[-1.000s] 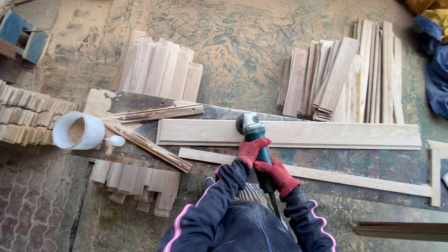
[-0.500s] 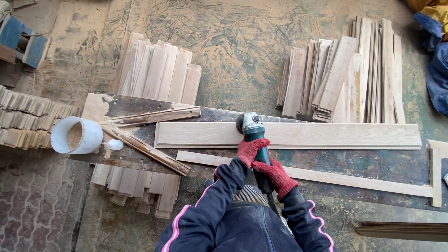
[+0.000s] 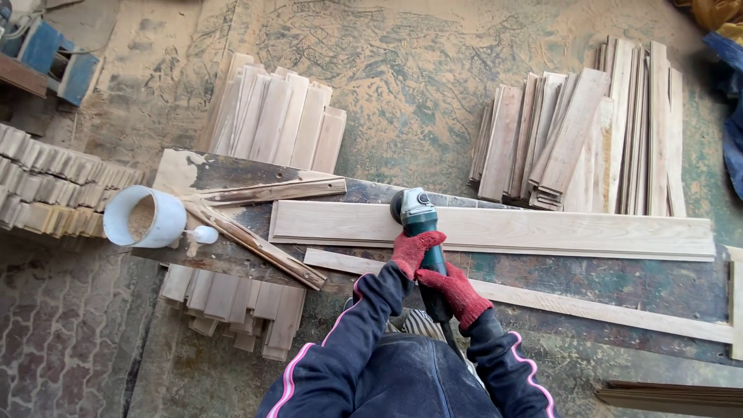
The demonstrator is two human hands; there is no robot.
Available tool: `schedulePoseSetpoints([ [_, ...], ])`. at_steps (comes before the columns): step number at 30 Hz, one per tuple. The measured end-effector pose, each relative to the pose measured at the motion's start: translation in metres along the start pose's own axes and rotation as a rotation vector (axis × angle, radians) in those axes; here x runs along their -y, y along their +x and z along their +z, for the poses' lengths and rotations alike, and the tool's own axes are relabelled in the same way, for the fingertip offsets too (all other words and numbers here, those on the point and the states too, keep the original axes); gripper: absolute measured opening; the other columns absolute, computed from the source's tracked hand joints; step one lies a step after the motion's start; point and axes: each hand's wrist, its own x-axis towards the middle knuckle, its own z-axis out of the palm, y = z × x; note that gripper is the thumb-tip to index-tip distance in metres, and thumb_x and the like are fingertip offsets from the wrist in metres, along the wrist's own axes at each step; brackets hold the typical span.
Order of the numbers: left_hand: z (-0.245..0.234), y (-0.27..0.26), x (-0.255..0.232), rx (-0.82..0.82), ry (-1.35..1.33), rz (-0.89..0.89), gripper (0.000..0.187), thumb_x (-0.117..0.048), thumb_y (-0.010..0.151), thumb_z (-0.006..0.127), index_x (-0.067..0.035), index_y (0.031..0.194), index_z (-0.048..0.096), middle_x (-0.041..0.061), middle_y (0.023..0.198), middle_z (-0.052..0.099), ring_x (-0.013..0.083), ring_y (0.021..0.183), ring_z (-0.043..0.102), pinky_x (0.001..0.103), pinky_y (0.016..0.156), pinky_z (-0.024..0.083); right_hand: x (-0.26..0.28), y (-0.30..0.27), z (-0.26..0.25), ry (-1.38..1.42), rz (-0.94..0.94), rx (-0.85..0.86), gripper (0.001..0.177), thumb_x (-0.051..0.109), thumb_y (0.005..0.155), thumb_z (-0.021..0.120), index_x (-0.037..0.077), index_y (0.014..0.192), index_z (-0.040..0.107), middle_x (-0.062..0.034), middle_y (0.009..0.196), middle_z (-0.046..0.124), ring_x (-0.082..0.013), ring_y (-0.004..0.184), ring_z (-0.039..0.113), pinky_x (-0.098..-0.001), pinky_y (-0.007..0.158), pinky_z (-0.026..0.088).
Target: The recorder is using an angle grinder with a sanding disc to smooth the surface of wooden planks on a workbench in a workshop.
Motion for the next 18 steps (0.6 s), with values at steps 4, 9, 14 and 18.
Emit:
schedulePoseSetpoints([
  [4,0.015,0.008,0.009,0.040,0.006,-0.017,0.066,-0.012,0.051,0.104,-0.009,0.109,0.073,0.017,0.085,0.071,0.0342,0.081,0.074,0.053,0.060,0.064,-0.010,0.008,-0.017,0.051,0.010,-0.022,0.046,0.026,0.068,0.097,0.002,0.094,0.067,-0.0212,0.067,0.061,-0.0375,0.051,0.067,-0.0523,0.043,0.058],
  [9,0.074,0.008,0.042,0.166,0.069,-0.052,0.066,-0.012,0.053,0.102,-0.005,0.111,0.072,0.020,0.089,0.072,0.0378,0.086,0.074,0.056,0.061,0.063,0.013,-0.038,-0.047,0.147,0.056,-0.127,0.042,0.023,0.073,0.091,0.001,0.095,0.063,-0.0264,0.059,0.060,-0.0434,0.043,0.065,-0.0580,0.034,0.053],
  [14,0.059,0.001,0.028,0.139,0.115,-0.057,0.066,-0.012,0.051,0.102,-0.005,0.110,0.074,0.020,0.090,0.073,0.0379,0.088,0.074,0.057,0.062,0.063,0.007,-0.029,-0.038,0.167,0.061,-0.107,0.042,0.022,0.073,0.090,0.000,0.095,0.063,-0.0265,0.059,0.060,-0.0440,0.042,0.065,-0.0590,0.033,0.053],
  [18,0.015,0.013,0.016,0.041,0.057,-0.025,0.068,-0.015,0.053,0.103,-0.007,0.113,0.073,0.020,0.092,0.073,0.0359,0.089,0.073,0.058,0.062,0.064,-0.017,0.008,-0.018,0.083,0.033,0.001,0.048,0.025,0.070,0.094,-0.001,0.099,0.065,-0.0253,0.065,0.061,-0.0414,0.049,0.068,-0.0540,0.039,0.056],
])
